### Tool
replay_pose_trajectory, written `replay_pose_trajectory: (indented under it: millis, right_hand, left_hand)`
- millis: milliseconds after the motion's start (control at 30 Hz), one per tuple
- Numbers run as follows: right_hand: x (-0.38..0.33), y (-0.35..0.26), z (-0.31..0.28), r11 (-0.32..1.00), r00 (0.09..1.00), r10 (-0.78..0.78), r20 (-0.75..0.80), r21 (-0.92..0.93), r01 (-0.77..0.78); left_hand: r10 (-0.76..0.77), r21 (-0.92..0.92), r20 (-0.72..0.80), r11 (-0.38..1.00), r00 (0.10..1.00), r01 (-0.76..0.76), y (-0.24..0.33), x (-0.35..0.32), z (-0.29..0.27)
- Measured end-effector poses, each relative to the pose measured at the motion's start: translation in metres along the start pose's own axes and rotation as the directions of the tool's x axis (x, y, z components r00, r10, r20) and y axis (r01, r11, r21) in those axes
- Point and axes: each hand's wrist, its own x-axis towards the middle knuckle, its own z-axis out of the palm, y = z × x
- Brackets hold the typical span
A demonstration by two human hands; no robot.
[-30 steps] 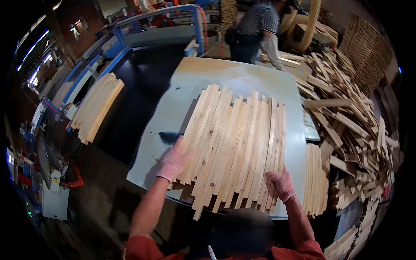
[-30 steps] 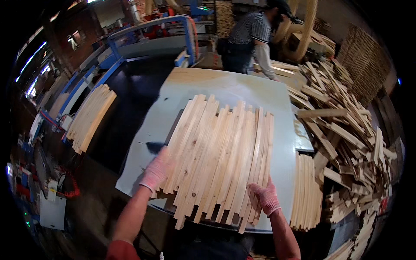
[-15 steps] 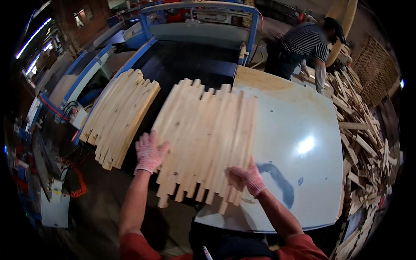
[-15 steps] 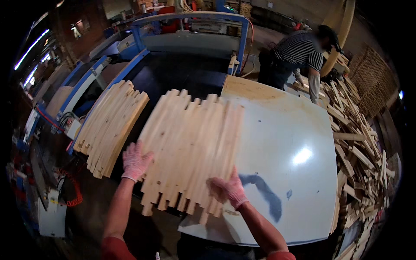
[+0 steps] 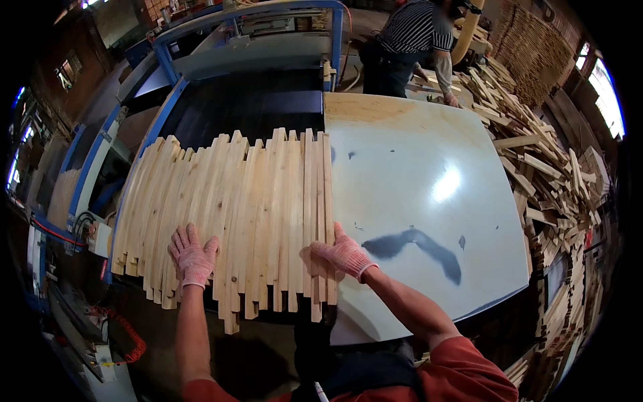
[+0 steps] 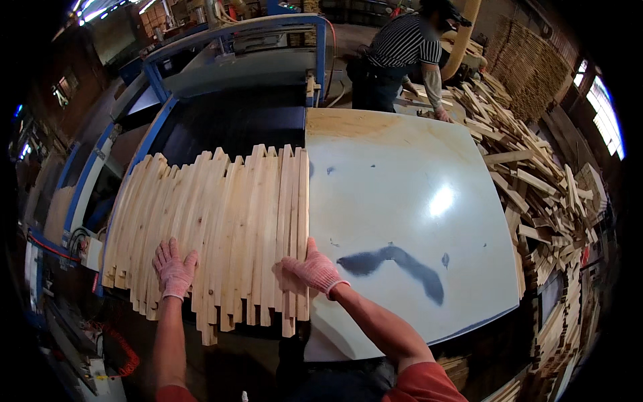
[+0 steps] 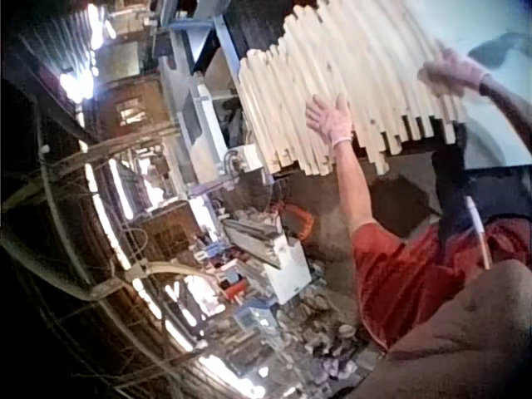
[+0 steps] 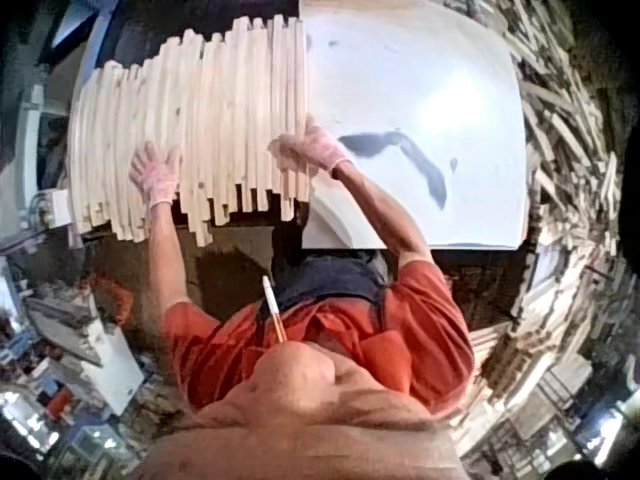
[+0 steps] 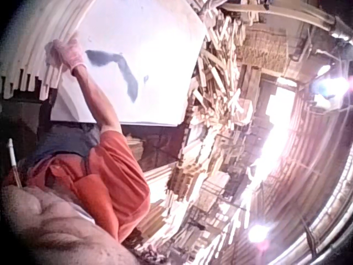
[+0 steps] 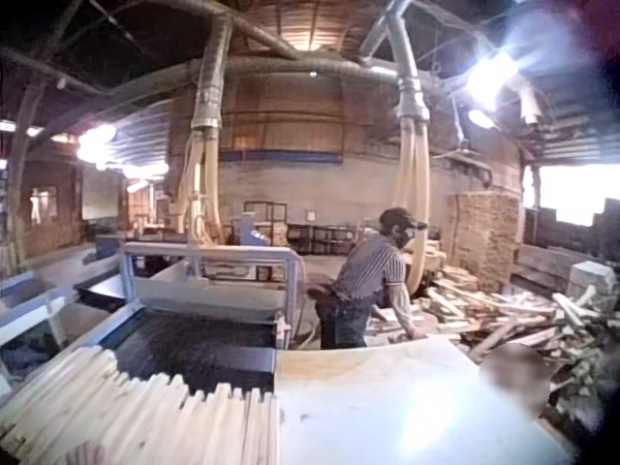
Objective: The person picks up stacks of light-colored wooden planks from a large pile and places them onto a conveyor belt. The person repeatedly gathers planks by hand and arranges them in neat rows on the moving belt, which transports them into a processing machine.
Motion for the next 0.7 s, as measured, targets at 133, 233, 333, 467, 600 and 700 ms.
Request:
replay_pose_trajectory:
  millis: [133, 233, 333, 467, 600, 700]
  right_hand:
    - [0.011, 0.024, 0.008, 0.979, 0.996, -0.055, -0.073, 0.194, 0.069]
    - [-0.008, 0.023, -0.004, 0.769, 0.985, -0.167, -0.046, 0.619, 0.16]
    - [-0.039, 0.026, -0.032, 0.798, 0.998, -0.056, -0.033, 0.6, 0.064]
    - [-0.054, 0.043, -0.054, 0.914, 0.989, 0.034, -0.142, 0.405, 0.027]
    - [-0.069, 0.051, -0.057, 0.942, 0.984, 0.034, -0.176, 0.335, 0.028]
    - [-0.067, 0.069, -0.054, 0.988, 0.95, 0.098, -0.297, 0.144, -0.056]
  left_hand:
    - [-0.01, -0.258, 0.051, 0.966, 0.999, 0.022, -0.028, 0.018, 0.002]
    - [0.026, -0.444, -0.111, 0.893, 0.993, -0.073, -0.087, 0.021, 0.008]
    - [-0.159, -0.383, -0.149, 0.919, 0.976, 0.091, -0.118, 0.015, -0.009]
    - [-0.31, -0.344, -0.311, 0.918, 0.898, 0.198, -0.238, 0.013, -0.006]
    - [-0.481, -0.335, -0.173, 0.85, 0.859, 0.408, -0.283, 0.032, -0.063]
    - [-0.594, -0.21, -0.211, 0.803, 0.777, 0.557, -0.322, 0.058, -0.079]
